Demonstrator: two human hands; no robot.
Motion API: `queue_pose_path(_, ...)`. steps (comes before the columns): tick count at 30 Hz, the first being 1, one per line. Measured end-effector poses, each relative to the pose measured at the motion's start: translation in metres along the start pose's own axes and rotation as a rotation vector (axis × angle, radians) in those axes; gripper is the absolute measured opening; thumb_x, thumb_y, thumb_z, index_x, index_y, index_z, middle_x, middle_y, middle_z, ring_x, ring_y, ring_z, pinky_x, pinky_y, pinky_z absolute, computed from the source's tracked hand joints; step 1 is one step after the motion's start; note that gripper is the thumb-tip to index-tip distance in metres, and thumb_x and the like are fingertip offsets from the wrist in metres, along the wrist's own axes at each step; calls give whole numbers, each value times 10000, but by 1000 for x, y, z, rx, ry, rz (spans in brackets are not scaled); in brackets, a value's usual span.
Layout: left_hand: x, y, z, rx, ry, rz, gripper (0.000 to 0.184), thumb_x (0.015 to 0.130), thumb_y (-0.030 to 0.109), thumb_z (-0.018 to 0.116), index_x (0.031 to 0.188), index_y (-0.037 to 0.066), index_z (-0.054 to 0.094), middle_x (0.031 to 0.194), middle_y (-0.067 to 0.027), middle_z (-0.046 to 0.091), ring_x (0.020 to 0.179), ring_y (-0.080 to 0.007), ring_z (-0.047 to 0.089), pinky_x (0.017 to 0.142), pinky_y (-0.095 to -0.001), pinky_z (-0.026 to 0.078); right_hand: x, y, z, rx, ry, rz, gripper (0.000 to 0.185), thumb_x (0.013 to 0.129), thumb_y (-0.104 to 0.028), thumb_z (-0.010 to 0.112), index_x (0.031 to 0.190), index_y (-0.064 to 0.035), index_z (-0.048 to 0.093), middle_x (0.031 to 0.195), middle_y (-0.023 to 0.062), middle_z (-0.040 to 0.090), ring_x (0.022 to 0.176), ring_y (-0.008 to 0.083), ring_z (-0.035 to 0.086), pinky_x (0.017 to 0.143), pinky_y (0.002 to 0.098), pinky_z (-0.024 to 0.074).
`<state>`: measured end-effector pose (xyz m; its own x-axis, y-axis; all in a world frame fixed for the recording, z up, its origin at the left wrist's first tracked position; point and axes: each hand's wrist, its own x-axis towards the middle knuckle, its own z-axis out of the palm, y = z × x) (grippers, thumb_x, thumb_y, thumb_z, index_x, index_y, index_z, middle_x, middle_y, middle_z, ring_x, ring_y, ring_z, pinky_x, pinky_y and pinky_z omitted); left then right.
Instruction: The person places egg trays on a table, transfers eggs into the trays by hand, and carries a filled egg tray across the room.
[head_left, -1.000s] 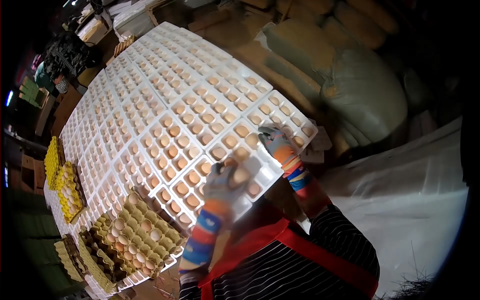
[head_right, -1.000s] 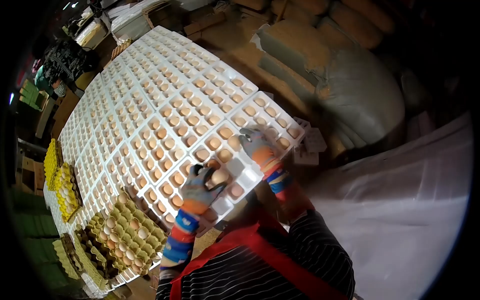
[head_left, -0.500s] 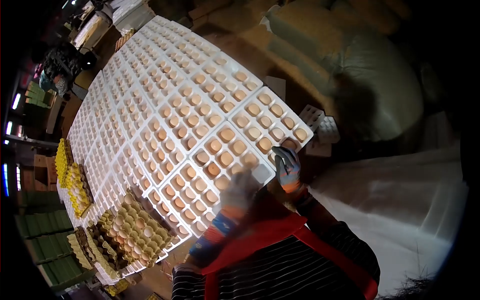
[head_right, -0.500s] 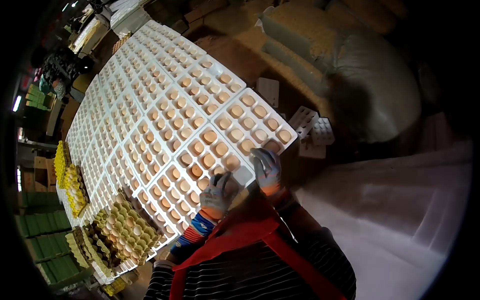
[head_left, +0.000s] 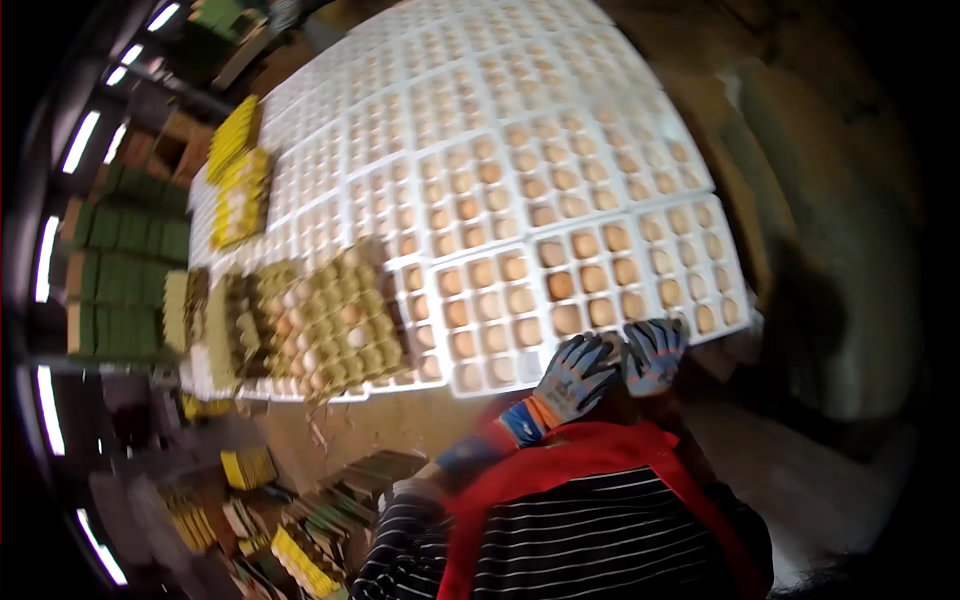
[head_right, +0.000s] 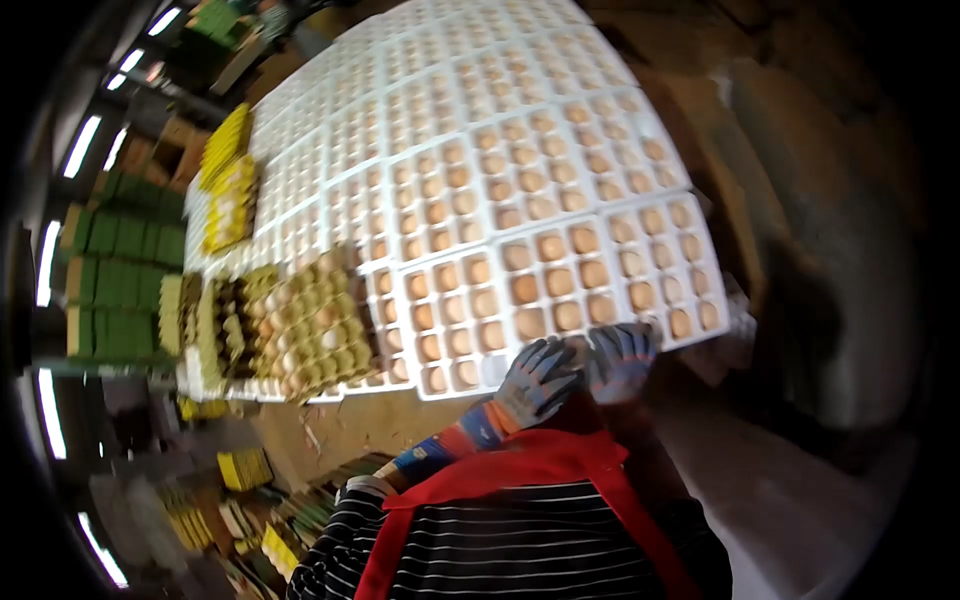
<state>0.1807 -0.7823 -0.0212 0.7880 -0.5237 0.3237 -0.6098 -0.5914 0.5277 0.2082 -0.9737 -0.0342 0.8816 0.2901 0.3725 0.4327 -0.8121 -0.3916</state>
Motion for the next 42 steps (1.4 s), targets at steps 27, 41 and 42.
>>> queue_pose_path(27, -272, -156, -280, 551, 349, -1192, 442, 670, 371, 717, 962, 90, 540, 966, -129, 582, 914, -307, 572, 752, -403, 472, 69, -120, 58, -360, -35, 61, 323, 729, -254, 656, 1001, -80, 666, 1103, 141, 593, 1036, 317, 528, 933, 449, 379)
queue_pose_path(41, -234, -86, -237, -53, 359, -385, 466, 685, 160, 686, 1127, 61, 580, 1184, -199, 526, 1065, -385, 505, 882, -452, 428, -16, -226, 78, 304, 369, 353, 275, 843, -98, 592, 1103, -11, 574, 1029, 128, 599, 1002, 251, 557, 865, 336, 461)
queue_pose_path(42, -249, -95, -246, -34, 416, -445, 440, 692, 141, 680, 1115, 63, 590, 1173, -205, 531, 1064, -381, 508, 886, -449, 426, -15, -201, 85, 108, 290, 409, 274, 822, -89, 619, 1081, -3, 588, 1077, 155, 587, 1043, 278, 539, 852, 355, 466)
